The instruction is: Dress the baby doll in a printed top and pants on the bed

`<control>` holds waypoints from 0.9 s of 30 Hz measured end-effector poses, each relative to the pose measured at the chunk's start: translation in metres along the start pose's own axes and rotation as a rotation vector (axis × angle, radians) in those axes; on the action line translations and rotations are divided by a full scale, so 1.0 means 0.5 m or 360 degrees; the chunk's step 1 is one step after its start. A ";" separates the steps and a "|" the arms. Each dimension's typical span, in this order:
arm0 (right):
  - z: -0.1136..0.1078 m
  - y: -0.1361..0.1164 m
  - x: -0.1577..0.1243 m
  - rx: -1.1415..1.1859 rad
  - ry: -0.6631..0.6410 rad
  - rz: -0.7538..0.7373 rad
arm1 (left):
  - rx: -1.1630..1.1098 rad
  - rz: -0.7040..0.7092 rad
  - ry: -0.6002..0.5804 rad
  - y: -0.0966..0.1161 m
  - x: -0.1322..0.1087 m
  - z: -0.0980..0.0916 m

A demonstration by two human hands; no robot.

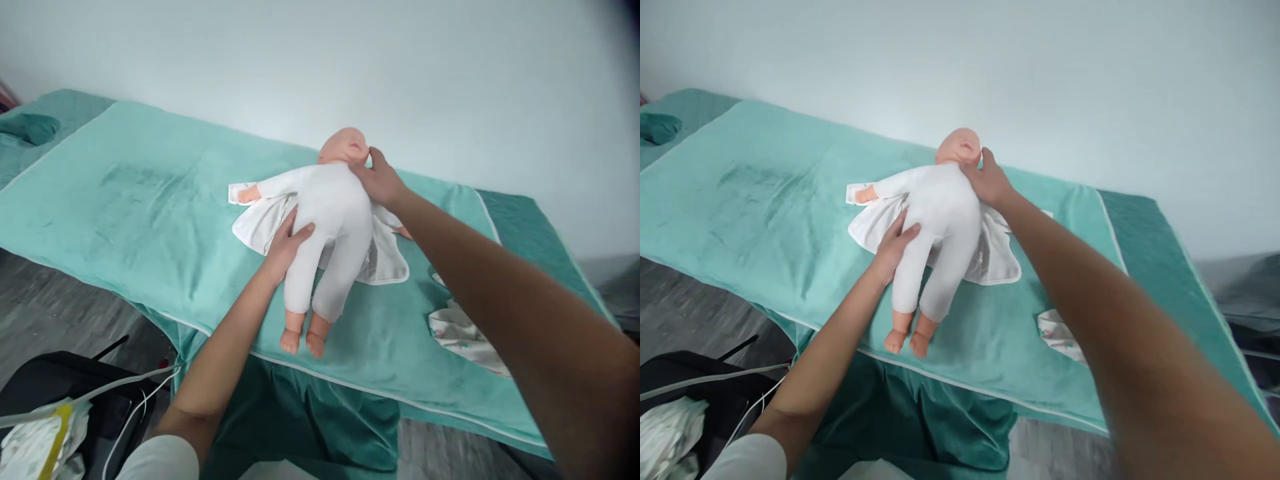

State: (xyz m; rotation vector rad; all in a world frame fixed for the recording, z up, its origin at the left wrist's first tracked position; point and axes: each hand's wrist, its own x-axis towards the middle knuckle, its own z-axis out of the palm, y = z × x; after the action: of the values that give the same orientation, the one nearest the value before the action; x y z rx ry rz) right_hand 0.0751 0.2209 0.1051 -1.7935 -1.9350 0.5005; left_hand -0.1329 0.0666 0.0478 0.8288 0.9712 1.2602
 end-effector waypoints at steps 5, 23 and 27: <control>0.010 0.014 -0.016 -0.0172 0.0085 0.0005 | 0.0298 0.0226 0.0020 -0.028 -0.001 0.013; 0.122 -0.186 0.031 -0.0496 -0.0762 -0.0953 | 0.0367 0.0214 0.0051 -0.069 0.008 0.007; 0.058 -0.136 0.016 -0.0261 -0.0461 -0.0831 | 0.0549 0.0547 0.0199 -0.017 0.070 -0.030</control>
State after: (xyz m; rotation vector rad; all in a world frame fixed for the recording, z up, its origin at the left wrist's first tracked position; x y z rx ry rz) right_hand 0.0020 0.2239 0.1189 -1.2692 -2.5947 0.4432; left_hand -0.1424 0.1000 0.0297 1.2365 1.2028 1.4715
